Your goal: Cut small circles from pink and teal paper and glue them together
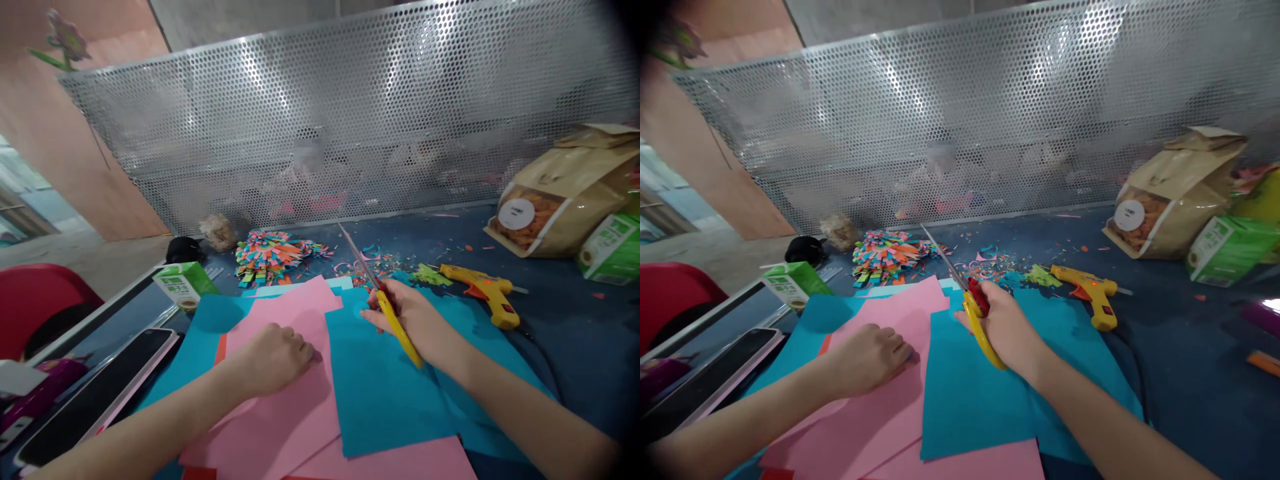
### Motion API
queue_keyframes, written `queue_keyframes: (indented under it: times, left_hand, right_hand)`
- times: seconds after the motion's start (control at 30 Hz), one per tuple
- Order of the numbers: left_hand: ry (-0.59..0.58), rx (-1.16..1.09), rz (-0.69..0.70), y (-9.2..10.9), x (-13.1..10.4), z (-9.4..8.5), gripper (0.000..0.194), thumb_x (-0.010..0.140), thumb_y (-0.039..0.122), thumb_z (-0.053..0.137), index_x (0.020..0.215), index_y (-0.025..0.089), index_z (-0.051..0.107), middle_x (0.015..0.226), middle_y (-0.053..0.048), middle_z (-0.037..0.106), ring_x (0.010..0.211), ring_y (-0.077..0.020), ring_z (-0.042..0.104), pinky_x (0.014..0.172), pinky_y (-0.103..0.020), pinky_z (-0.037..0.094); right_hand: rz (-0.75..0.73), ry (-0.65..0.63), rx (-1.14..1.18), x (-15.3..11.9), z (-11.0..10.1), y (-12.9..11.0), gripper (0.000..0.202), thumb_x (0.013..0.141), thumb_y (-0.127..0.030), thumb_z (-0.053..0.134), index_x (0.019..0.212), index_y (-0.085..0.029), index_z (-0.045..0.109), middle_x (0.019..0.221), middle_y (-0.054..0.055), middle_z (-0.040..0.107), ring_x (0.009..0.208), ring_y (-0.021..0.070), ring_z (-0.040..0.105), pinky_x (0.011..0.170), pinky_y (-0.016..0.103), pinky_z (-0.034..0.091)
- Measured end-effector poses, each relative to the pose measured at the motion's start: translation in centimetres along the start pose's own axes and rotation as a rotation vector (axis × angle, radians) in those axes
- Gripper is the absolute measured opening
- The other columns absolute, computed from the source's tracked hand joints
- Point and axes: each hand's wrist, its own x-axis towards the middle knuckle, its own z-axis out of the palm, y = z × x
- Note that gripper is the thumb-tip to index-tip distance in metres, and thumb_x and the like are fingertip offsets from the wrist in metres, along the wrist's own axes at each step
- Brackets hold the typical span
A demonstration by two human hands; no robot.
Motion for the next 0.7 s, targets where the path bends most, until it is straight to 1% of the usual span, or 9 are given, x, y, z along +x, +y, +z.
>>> queue_keyframes:
  times: [0.13,0.2,0.27,0.33,0.43,0.5,0.6,0.63,0.7]
  left_hand:
    - [0.037,0.043,0.002,0.1,-0.6,0.9,0.023,0.092,0.012,0.041,0.079,0.016,0.060,0.066,-0.006,0.066,0.056,-0.0186,0.062,0.044,-0.028,0.035]
    - [0.056,0.053,-0.003,-0.2,-0.8,0.9,0.025,0.091,0.010,0.039,0.077,0.016,0.059,0.064,-0.006,0.064,0.055,-0.0181,0.060,0.044,-0.028,0.035]
    - [0.071,0.058,-0.017,-0.9,-0.3,0.1,0.029,0.092,0.011,0.037,0.074,0.016,0.058,0.061,-0.007,0.062,0.053,-0.0187,0.058,0.043,-0.028,0.034]
    - [0.081,0.052,-0.046,-1.8,0.9,-1.4,0.032,0.093,0.012,0.035,0.074,0.015,0.060,0.062,-0.009,0.061,0.054,-0.0199,0.057,0.044,-0.028,0.034]
    - [0.089,0.010,-0.095,-2.8,4.6,-3.7,0.029,0.091,0.006,0.036,0.083,0.012,0.063,0.073,-0.013,0.065,0.066,-0.0235,0.061,0.050,-0.031,0.040]
    - [0.093,-0.048,-0.119,-3.0,8.0,-4.4,0.026,0.091,0.007,0.039,0.089,0.010,0.065,0.079,-0.014,0.067,0.077,-0.0253,0.063,0.058,-0.034,0.046]
    - [0.114,-0.165,-0.207,-3.3,13.3,-3.4,0.019,0.094,0.017,0.047,0.102,0.012,0.063,0.096,-0.010,0.067,0.090,-0.0220,0.063,0.074,-0.037,0.052]
    - [0.126,-0.209,-0.261,-3.6,14.7,-2.8,0.021,0.093,0.025,0.054,0.108,0.013,0.061,0.104,-0.007,0.065,0.092,-0.0203,0.063,0.078,-0.039,0.053]
    - [0.169,-0.318,-0.342,-4.3,16.5,-1.7,0.031,0.091,0.031,0.057,0.118,0.016,0.057,0.115,-0.009,0.062,0.098,-0.0216,0.062,0.083,-0.043,0.053]
  right_hand:
    - [-0.009,0.038,0.017,0.3,-0.5,-0.6,0.034,0.058,-0.032,0.082,0.068,-0.022,0.051,0.057,-0.008,0.052,0.048,0.0113,0.048,0.045,0.026,0.040]
    - [-0.007,0.079,0.028,0.5,-0.8,-1.1,0.035,0.056,-0.032,0.083,0.068,-0.022,0.052,0.055,-0.008,0.052,0.045,0.0109,0.048,0.044,0.026,0.040]
    - [-0.010,0.132,0.044,0.8,-1.1,-1.5,0.036,0.054,-0.033,0.083,0.069,-0.022,0.052,0.054,-0.008,0.052,0.044,0.0108,0.047,0.043,0.025,0.038]
    - [-0.020,0.193,0.067,1.1,-1.5,-1.7,0.037,0.054,-0.035,0.083,0.069,-0.023,0.051,0.052,-0.009,0.050,0.044,0.0108,0.047,0.042,0.025,0.036]
    - [-0.049,0.288,0.124,1.6,-2.1,-1.4,0.040,0.053,-0.038,0.081,0.069,-0.023,0.048,0.054,-0.010,0.048,0.043,0.0085,0.044,0.041,0.023,0.033]
    - [-0.060,0.324,0.157,2.0,-2.3,-1.0,0.040,0.053,-0.039,0.080,0.070,-0.024,0.047,0.058,-0.010,0.049,0.042,0.0070,0.042,0.040,0.023,0.032]
    - [-0.051,0.326,0.156,2.5,-2.4,-0.4,0.040,0.052,-0.037,0.082,0.069,-0.024,0.047,0.054,-0.011,0.048,0.039,0.0069,0.040,0.038,0.023,0.030]
    - [-0.046,0.320,0.148,2.7,-2.4,-0.2,0.041,0.051,-0.038,0.082,0.067,-0.024,0.047,0.053,-0.011,0.048,0.038,0.0069,0.040,0.037,0.023,0.029]
    - [-0.045,0.305,0.131,2.9,-2.3,0.0,0.044,0.048,-0.041,0.083,0.066,-0.024,0.047,0.051,-0.010,0.048,0.036,0.0069,0.038,0.036,0.023,0.028]
